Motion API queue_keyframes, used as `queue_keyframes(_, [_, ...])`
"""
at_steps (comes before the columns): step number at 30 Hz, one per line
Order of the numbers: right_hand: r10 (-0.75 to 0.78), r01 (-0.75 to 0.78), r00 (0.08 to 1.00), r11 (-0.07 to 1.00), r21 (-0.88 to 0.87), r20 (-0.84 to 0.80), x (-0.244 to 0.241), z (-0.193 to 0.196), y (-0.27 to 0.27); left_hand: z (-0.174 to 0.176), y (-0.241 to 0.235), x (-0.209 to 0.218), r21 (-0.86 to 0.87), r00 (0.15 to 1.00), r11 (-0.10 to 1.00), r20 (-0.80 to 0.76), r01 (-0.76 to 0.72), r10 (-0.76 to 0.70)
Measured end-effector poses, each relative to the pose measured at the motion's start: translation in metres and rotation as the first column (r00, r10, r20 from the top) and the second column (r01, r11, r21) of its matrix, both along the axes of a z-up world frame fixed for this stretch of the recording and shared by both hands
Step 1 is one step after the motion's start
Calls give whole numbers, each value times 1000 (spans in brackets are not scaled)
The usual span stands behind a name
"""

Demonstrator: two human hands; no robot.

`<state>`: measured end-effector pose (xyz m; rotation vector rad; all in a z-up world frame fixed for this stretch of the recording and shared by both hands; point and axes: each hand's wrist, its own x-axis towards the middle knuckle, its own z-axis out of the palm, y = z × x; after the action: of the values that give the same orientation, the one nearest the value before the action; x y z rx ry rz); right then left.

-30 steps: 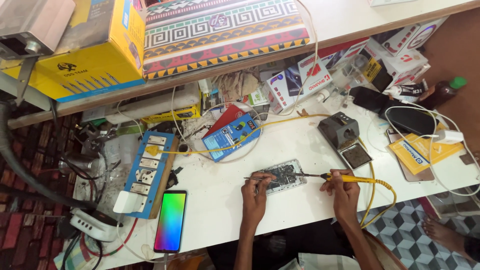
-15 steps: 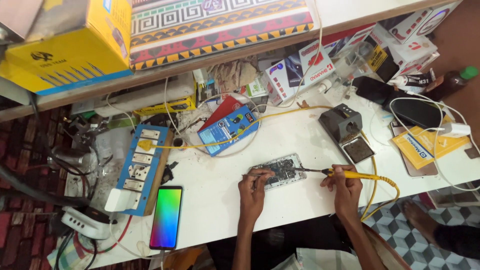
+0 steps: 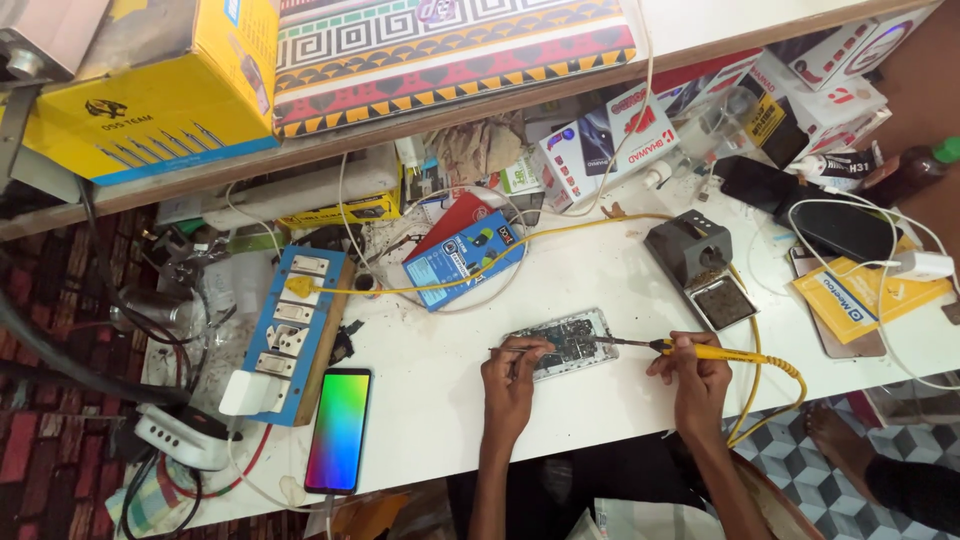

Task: The person uses a soldering iron and tweezers to work on a small circuit board. They repeatedly apply heat to specific points on the board while holding it steady with tweezers.

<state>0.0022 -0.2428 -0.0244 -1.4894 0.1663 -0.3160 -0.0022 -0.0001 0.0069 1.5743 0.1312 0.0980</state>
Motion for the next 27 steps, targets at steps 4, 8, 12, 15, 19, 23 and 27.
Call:
queue_keyframes(4, [2, -3, 1000, 1000, -26, -14, -3, -2, 1, -1, 1, -3, -42, 994, 999, 105, 19, -14])
queue_keyframes(8, [11, -11, 1000, 1000, -8, 1, -3, 1, 0, 0, 0, -2, -14, 998, 1000, 55, 5, -4])
queue_keyframes(12, [6, -6, 1000, 999, -48, -1, -3, 4, 2, 0, 1, -2, -1, 999, 1000, -54, -2, 2])
queue_keyframes(15, [13, -14, 1000, 998, -59, -23, -6, 7, 3, 1, 2, -3, 5, 997, 1000, 76, 7, -8])
queue_keyframes(19, [-5, 2, 999, 998, -61, -49, -3, 10, 4, 1, 1, 0, -53, 987, 998, 162, 32, -23])
queue_keyframes(23, [-29, 25, 997, 998, -51, -73, -5, 13, 5, 2, 2, -1, -3, 999, 1000, 28, 17, -17])
queue_keyframes(27, [-45, 40, 996, 997, -73, -77, -4, 15, 5, 0, 1, 2, -30, 994, 999, 102, 31, -28])
